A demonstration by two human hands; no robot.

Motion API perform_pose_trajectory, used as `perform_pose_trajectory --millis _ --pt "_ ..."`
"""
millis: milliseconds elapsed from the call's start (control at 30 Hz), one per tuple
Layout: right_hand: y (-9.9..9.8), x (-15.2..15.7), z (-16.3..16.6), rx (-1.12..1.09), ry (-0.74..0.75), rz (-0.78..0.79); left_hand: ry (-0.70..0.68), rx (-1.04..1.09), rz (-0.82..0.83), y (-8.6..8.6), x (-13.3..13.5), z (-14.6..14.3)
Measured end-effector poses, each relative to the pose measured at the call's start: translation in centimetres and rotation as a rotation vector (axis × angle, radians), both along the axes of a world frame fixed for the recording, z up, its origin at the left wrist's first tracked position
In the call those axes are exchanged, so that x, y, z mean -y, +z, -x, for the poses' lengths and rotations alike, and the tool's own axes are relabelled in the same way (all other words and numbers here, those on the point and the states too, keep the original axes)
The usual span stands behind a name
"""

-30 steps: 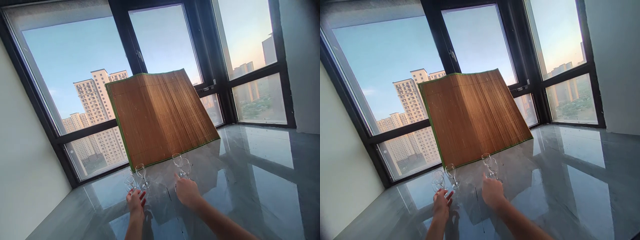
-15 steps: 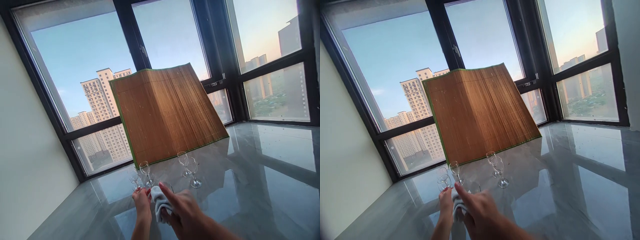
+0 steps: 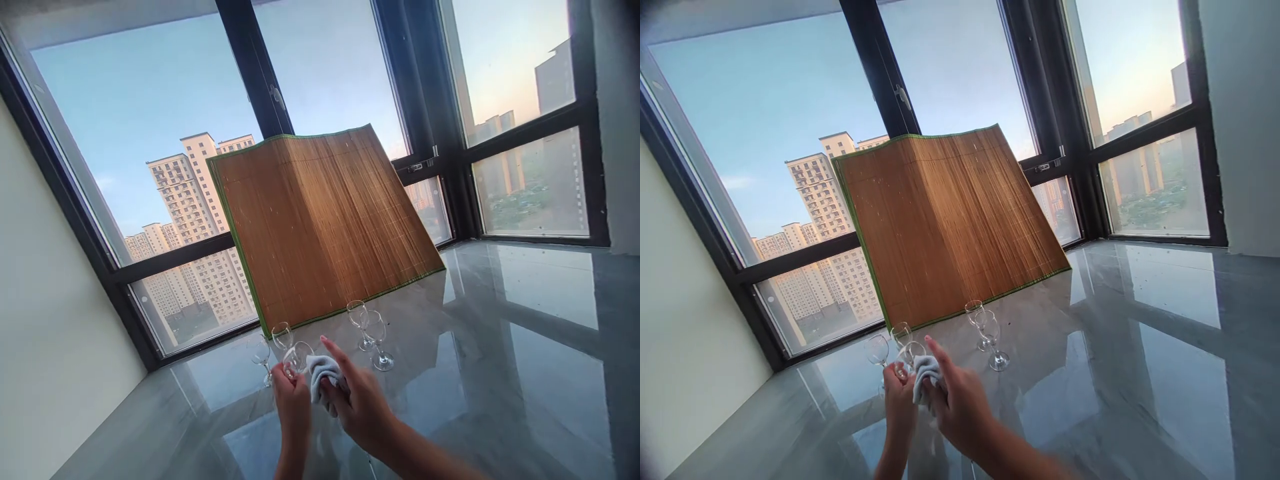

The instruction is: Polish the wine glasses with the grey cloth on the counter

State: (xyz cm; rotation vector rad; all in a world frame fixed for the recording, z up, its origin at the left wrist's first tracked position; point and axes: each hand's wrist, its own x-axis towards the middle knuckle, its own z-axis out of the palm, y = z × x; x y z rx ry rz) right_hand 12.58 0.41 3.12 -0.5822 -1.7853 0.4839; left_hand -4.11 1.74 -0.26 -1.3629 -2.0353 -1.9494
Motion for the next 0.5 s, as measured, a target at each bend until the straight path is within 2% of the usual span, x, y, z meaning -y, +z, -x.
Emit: perform_pose_trajectory --millis 67,133,233,300,367,500 --pt "-0.8 -0.9 0.3 -0.04 -0.021 0.019 -0.047 -0.125 0.026 0.4 0.5 -1.0" --pt "-1.5 -1.5 0.5 -0.055 -0.045 0.028 -0.149 -0.241 0.075 0.6 0.8 -1.8" --pt "-2.1 -2.2 0.6 -0.009 -0.08 -0.003 -0.296 -0.361 0.134 0.6 1.2 -2.4" --pt "-2.3 -2.6 0.6 0.038 -0.12 -0.021 -0.345 -0.411 0.166 0.6 1.4 -2.6" --pt "-2.3 -3.3 0.4 0.059 -0.188 -0.015 -0.34 -0.448 0.195 0.7 1.5 -2.6" --pt "-2.2 -4.7 -0.2 0.008 -0.344 0.06 -0.224 -0.492 0.186 0.9 1.5 -2.3"
